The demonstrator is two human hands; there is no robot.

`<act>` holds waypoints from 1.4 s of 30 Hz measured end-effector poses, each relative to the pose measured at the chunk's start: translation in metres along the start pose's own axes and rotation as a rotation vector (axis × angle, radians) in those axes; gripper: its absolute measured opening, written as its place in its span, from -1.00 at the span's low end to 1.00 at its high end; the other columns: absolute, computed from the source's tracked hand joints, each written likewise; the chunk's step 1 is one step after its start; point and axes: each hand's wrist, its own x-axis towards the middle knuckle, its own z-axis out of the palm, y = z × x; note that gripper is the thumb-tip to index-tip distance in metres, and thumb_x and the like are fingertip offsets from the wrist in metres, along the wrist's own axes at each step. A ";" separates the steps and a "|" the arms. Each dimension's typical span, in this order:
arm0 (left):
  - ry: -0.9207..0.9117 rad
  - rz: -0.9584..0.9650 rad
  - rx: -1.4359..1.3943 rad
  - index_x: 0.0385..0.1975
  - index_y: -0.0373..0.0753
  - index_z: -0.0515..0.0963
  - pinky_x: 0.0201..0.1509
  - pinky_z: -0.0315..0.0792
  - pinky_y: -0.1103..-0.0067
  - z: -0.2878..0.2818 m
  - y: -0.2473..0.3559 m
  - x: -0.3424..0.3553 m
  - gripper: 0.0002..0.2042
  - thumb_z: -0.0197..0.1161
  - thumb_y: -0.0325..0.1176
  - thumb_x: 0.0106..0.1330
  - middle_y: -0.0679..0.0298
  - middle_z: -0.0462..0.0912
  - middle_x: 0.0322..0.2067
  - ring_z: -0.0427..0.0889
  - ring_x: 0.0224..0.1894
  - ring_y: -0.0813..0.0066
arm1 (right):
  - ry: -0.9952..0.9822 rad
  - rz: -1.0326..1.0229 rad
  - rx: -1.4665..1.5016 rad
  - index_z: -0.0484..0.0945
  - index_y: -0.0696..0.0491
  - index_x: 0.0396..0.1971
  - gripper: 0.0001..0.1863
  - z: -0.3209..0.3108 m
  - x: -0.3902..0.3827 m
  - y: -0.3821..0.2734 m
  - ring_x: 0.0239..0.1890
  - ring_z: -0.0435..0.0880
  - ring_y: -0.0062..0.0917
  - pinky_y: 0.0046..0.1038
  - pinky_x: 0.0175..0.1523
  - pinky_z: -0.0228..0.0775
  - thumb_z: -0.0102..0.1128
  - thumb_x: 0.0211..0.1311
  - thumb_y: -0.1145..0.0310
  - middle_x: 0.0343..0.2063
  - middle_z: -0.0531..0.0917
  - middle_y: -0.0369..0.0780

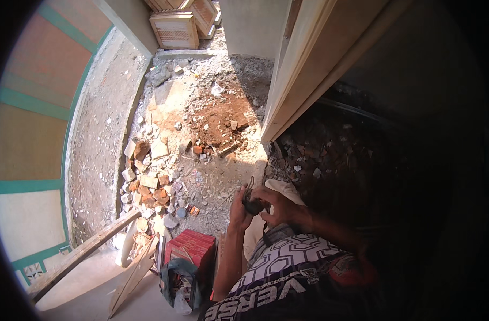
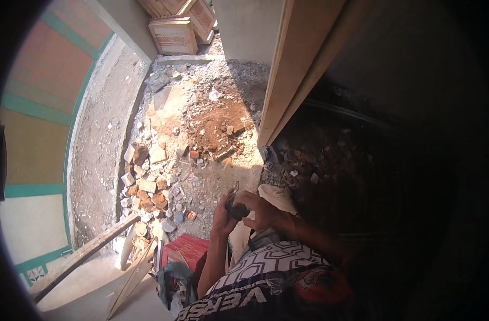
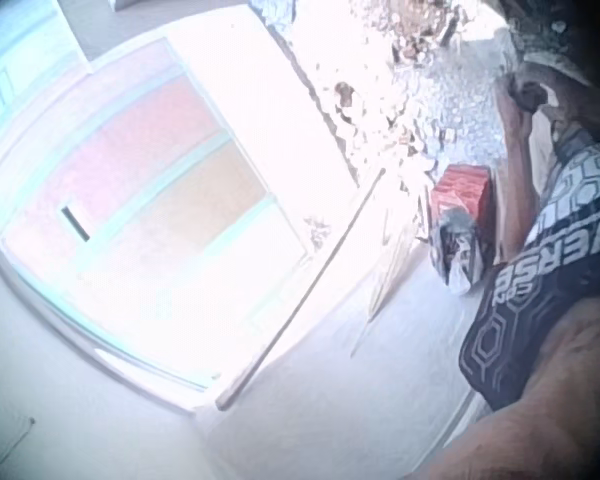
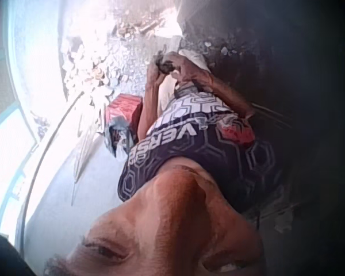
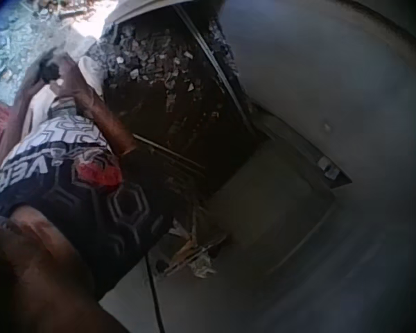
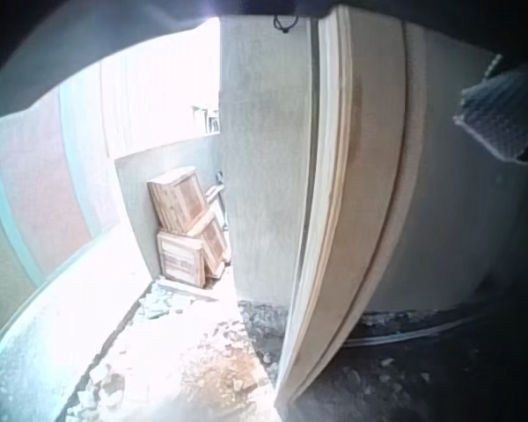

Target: The person positions and aligns white PVC pipes along a trench in the floor, then applies glue to the pipe ends and joins them to fittings. The person also marks the pipes with a pencil and moves around the construction site to continue the installation.

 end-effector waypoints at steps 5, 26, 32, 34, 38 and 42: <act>0.037 0.121 0.556 0.24 -0.21 0.09 -0.35 0.46 0.56 0.024 0.058 -0.015 -0.50 0.06 -0.26 0.37 0.19 0.52 -0.23 0.53 -0.34 0.49 | 0.249 0.299 0.239 0.53 0.16 -0.07 -0.68 0.006 0.040 0.003 -0.16 0.62 -0.50 -0.40 -0.04 0.45 0.18 0.26 0.28 -0.30 0.62 -0.17; -0.114 0.501 1.442 0.18 -0.37 0.22 0.13 0.39 0.31 0.152 0.146 -0.022 -0.21 0.48 -0.24 -0.06 0.01 0.41 0.05 0.50 0.05 0.14 | -0.046 0.081 0.685 0.60 0.18 -0.07 -0.63 -0.054 0.109 -0.014 -0.31 0.67 -0.53 -0.50 -0.23 0.61 0.22 0.28 0.20 -0.29 0.68 -0.20; -0.337 0.012 0.607 0.28 -0.31 0.21 0.16 0.39 0.21 0.106 0.163 0.001 -0.33 0.08 0.03 0.29 0.01 0.38 0.13 0.45 0.15 0.19 | -0.094 -0.278 0.377 0.50 0.07 0.09 -0.64 -0.057 0.115 -0.019 -0.02 0.55 -0.49 -0.43 0.05 0.39 0.16 0.29 0.42 -0.08 0.59 -0.18; -0.367 0.003 0.776 0.31 -0.25 0.19 0.01 0.48 0.19 0.117 0.157 0.001 -0.39 0.10 -0.07 0.32 0.08 0.47 0.05 0.52 0.06 0.21 | -0.003 -0.325 0.170 0.54 0.02 0.07 -0.65 -0.055 0.119 -0.014 0.07 0.49 -0.38 -0.39 0.12 0.32 0.14 0.28 0.48 0.02 0.51 -0.16; -0.165 -0.005 0.882 0.32 -0.21 0.19 -0.21 0.53 0.50 0.151 0.143 0.007 -0.42 0.21 -0.37 0.30 0.22 0.55 -0.18 0.59 -0.27 0.48 | 0.147 -0.286 0.109 0.65 0.09 -0.13 -0.78 -0.067 0.122 0.004 -0.10 0.60 -0.32 -0.36 0.00 0.41 0.15 0.25 0.46 -0.17 0.65 -0.13; -0.109 0.009 1.341 0.36 -0.13 0.15 -0.28 0.44 0.63 0.157 0.138 0.016 -0.35 0.26 -0.20 0.30 0.22 0.53 -0.13 0.50 -0.30 0.60 | 0.196 -0.071 0.254 0.69 0.11 -0.23 -0.74 -0.082 0.111 0.000 -0.44 0.67 -0.52 -0.45 -0.24 0.47 0.16 0.19 0.30 -0.49 0.71 -0.17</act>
